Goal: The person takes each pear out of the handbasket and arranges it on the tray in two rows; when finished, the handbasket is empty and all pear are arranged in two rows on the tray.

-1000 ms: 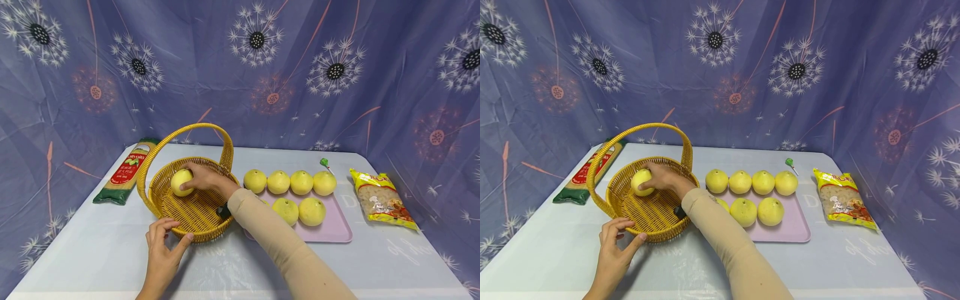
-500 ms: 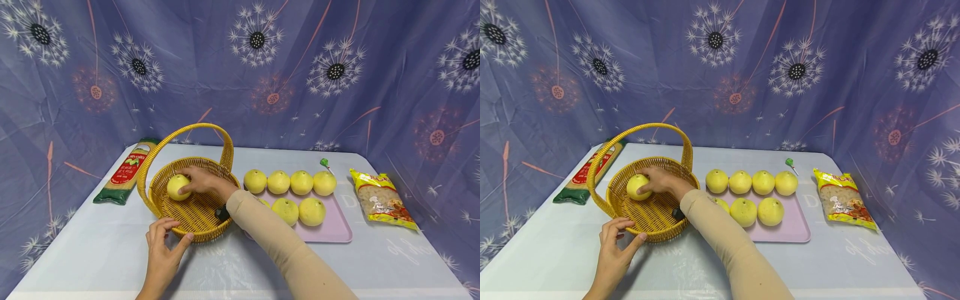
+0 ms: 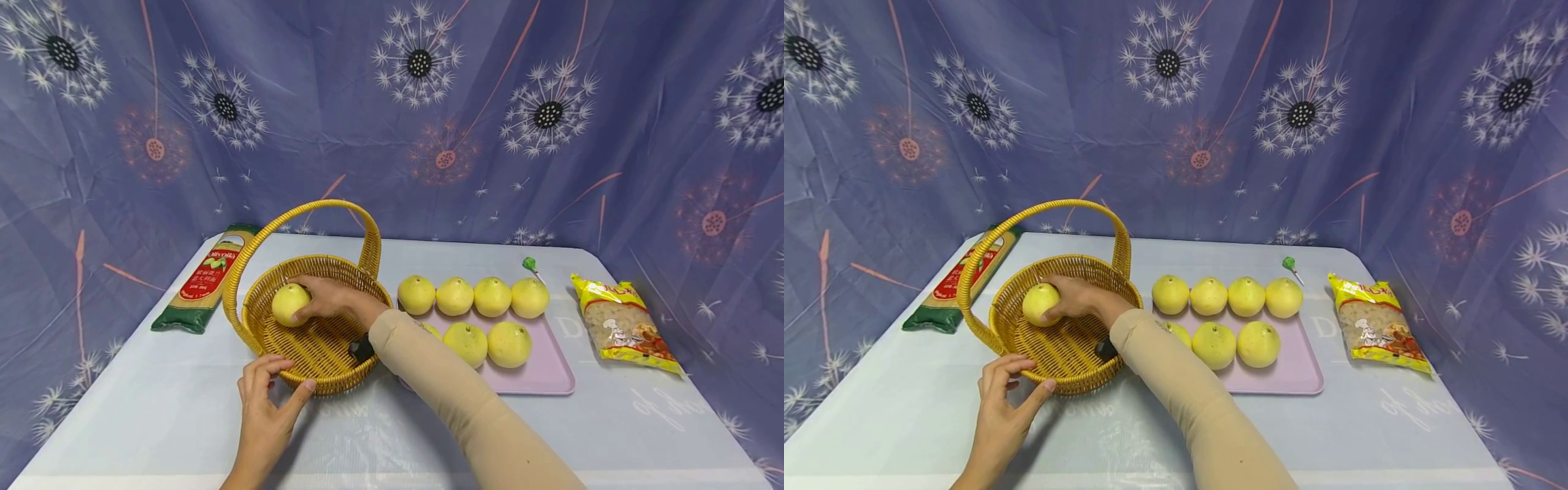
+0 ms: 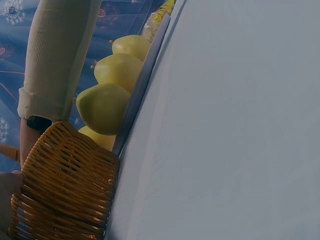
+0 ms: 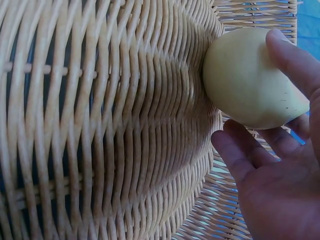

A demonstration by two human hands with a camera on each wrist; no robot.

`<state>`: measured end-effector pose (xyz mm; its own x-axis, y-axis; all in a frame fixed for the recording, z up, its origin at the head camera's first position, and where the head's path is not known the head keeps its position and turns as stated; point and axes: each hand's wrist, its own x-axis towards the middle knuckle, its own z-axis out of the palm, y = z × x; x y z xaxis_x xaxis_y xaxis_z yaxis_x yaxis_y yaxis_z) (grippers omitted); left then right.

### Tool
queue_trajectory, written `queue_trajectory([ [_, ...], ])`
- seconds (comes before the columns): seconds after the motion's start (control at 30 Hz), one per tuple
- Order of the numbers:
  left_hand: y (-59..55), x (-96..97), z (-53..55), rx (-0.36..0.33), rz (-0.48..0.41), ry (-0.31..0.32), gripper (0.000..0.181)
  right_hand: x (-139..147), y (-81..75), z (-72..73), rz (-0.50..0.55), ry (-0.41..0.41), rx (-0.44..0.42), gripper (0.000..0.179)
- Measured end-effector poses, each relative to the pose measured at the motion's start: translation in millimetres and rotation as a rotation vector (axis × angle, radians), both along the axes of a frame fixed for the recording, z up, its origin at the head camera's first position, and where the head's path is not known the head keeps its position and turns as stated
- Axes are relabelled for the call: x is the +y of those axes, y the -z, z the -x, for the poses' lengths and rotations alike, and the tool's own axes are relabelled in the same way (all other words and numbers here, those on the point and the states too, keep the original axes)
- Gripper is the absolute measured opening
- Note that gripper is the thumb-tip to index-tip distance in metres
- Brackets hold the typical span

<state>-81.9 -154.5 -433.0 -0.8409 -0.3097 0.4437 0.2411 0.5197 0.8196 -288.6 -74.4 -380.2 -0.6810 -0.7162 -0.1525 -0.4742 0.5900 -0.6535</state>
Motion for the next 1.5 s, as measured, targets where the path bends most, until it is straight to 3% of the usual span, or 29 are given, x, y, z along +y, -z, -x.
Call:
queue_trajectory([
  [0.63, -4.3, 1.2, -2.3, -0.008, -0.003, -0.004, 0.041, 2.8, -4.7, 0.2, -0.047, -0.056, 0.091, 0.076],
  [0.93, -5.6, 2.1, -2.4, -0.031, -0.002, 0.0, 0.04, 3.3, -7.8, 0.5, 0.004, -0.045, 0.094, 0.073],
  [1.3, -5.2, 1.2, -3.0, -0.025, -0.002, -0.004, 0.042, 6.8, -26.1, -4.4, 0.137, -0.005, 0.03, 0.068],
  [1.5, -4.6, 0.9, -3.9, -0.021, 0.001, -0.008, 0.042, 10.9, -33.4, -4.0, 0.209, -0.04, 0.029, 0.069],
])
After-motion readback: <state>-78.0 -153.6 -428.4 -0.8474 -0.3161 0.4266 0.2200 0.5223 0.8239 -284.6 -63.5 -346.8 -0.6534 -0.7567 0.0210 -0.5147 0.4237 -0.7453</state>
